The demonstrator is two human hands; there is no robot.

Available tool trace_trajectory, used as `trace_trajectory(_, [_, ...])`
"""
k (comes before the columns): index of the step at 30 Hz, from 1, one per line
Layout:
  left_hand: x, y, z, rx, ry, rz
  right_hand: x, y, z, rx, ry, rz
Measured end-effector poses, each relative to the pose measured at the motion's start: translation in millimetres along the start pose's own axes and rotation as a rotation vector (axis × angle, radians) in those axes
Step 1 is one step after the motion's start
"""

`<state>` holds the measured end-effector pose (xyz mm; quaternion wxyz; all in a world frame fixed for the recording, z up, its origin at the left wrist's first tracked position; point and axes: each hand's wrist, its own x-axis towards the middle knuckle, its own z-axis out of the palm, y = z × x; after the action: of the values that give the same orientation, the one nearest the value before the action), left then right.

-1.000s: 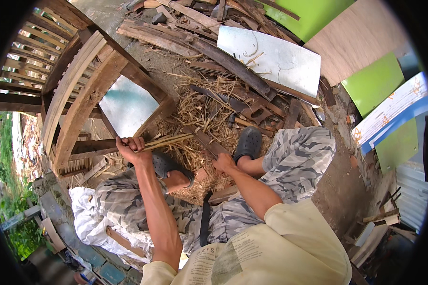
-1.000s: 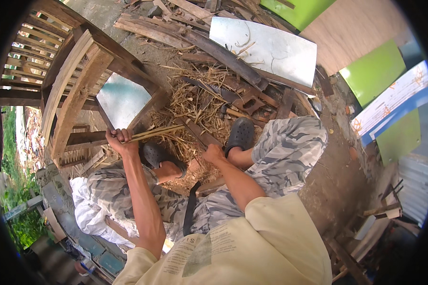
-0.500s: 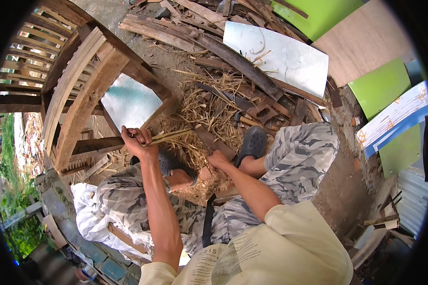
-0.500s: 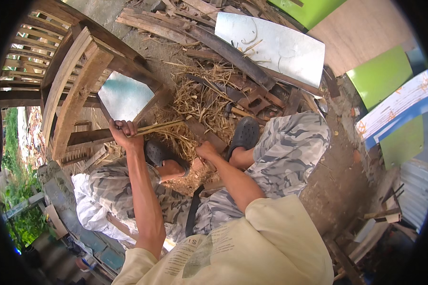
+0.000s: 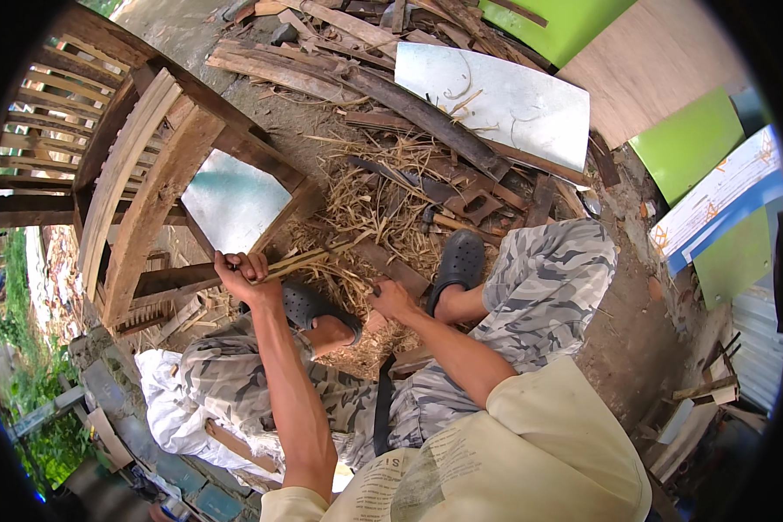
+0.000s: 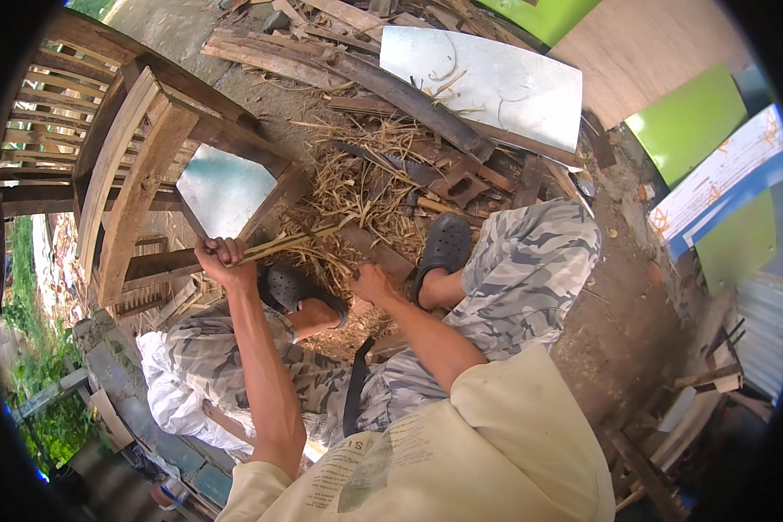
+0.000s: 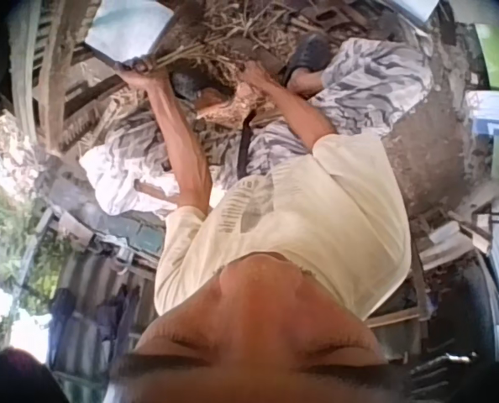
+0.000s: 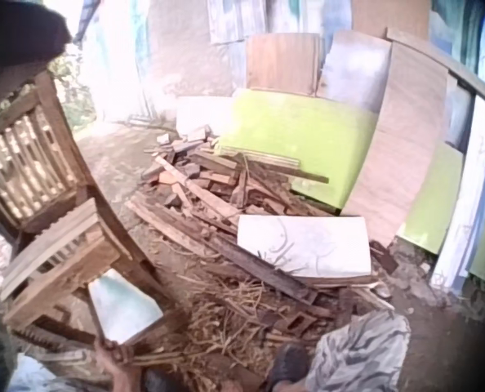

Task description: The person sits on the ground and uses a machete to split thin bamboo strips into smaller pieces. The person repeatedly positions the bamboo and strikes it with the machete, accumulating small bamboo fragments on the ground.

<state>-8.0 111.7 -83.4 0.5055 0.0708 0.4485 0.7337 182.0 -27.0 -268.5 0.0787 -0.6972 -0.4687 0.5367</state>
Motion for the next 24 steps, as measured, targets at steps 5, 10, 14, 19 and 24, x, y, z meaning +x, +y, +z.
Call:
trace_trajectory(5, [0,3,-15,-0.064,-0.038,-0.039,-10,4,1,0.044,-0.017,-0.071])
trace_trajectory(10, [5,6,-23,-0.076,-0.032,-0.044,0,25,-3,0.003,-0.073,0.282])
trace_trajectory(14, [6,8,-29,-0.076,-0.047,-0.037,-16,-22,-5,0.019,0.002,-0.112])
trace_trajectory(19, [-2,9,-33,-0.065,-0.096,-0.025,-38,-47,-9,0.011,0.023,-0.164])
trace_trajectory(24, [-3,7,-36,-0.100,-0.162,-0.045,-19,1,-9,0.134,-0.150,0.235])
